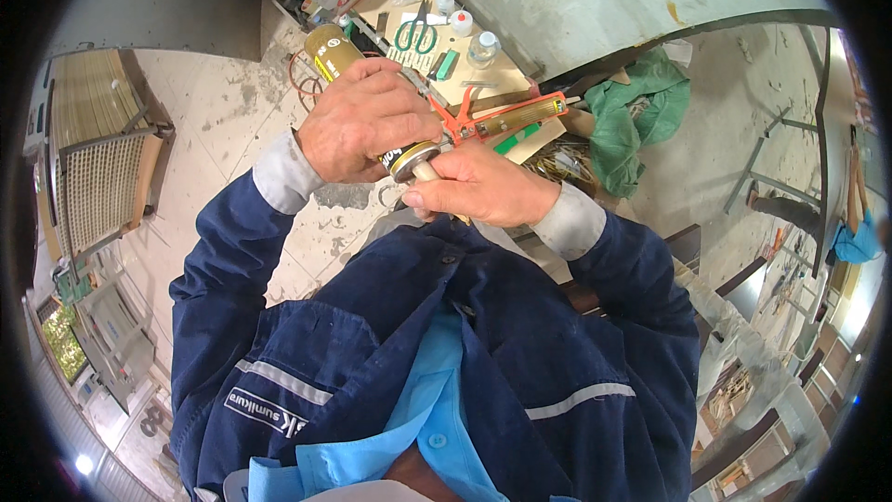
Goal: The person loads a sealant cartridge into a caulking gun, primes the nozzle, and applies adhesive to a wooden surface. They then retrieve a utility knife and continue handling the caulking gun and sealant tube.
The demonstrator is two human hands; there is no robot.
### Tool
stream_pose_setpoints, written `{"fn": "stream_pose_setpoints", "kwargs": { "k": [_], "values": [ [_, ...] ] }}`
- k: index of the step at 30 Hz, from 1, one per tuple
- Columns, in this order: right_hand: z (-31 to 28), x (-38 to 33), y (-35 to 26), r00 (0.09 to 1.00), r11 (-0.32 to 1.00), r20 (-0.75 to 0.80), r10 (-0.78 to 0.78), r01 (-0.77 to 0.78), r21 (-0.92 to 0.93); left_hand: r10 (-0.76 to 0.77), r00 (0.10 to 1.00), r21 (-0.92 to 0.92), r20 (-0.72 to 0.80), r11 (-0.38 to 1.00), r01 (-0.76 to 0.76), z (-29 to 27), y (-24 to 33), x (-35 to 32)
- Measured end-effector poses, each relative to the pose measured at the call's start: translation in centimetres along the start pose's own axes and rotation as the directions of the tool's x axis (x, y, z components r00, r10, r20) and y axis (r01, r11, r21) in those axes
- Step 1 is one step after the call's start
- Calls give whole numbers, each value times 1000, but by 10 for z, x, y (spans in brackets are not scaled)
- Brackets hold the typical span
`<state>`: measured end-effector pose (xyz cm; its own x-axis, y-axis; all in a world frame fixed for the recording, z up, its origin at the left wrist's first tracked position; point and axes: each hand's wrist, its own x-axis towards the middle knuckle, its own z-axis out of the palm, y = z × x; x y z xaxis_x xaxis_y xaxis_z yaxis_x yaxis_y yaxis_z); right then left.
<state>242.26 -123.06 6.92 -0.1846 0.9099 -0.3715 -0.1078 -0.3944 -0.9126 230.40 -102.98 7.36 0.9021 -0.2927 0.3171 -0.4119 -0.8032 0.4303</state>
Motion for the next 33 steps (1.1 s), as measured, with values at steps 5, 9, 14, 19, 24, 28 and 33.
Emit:
{"fn": "stream_pose_setpoints", "kwargs": {
  "k": [5, 9, 14, 19, 24, 28, 33],
  "values": [
    [3, -11, 18, 993, 996, -91, -72, 76, 48, 16, 998, -44, -56, 999, -18, 10, 1, 1],
    [11, -16, 37, 994, 999, -107, -1, -3, -32, 18, 998, -84, -54, 996, -22, 19, 4, 8],
    [20, -29, 39, 984, 988, -143, -105, 87, -127, 167, 986, -6, 15, 986, -167, 15, 23, 33],
    [19, -37, 49, 992, 895, -107, -67, 107, 432, 310, 946, 57, 98, 947, -316, 5, 27, 53],
    [16, -37, 54, 956, 903, -282, -85, 194, 384, 380, 918, 150, 118, 907, -394, 6, 22, 72],
    [21, -39, 35, 766, 971, -638, 77, -202, -126, 260, 863, 113, 433, 934, -338, 12, 18, 88],
    [29, -59, 29, 821, 974, -541, 181, -75, 212, 543, 759, -21, 359, 818, -575, 27, 8, 112]
  ]
}}
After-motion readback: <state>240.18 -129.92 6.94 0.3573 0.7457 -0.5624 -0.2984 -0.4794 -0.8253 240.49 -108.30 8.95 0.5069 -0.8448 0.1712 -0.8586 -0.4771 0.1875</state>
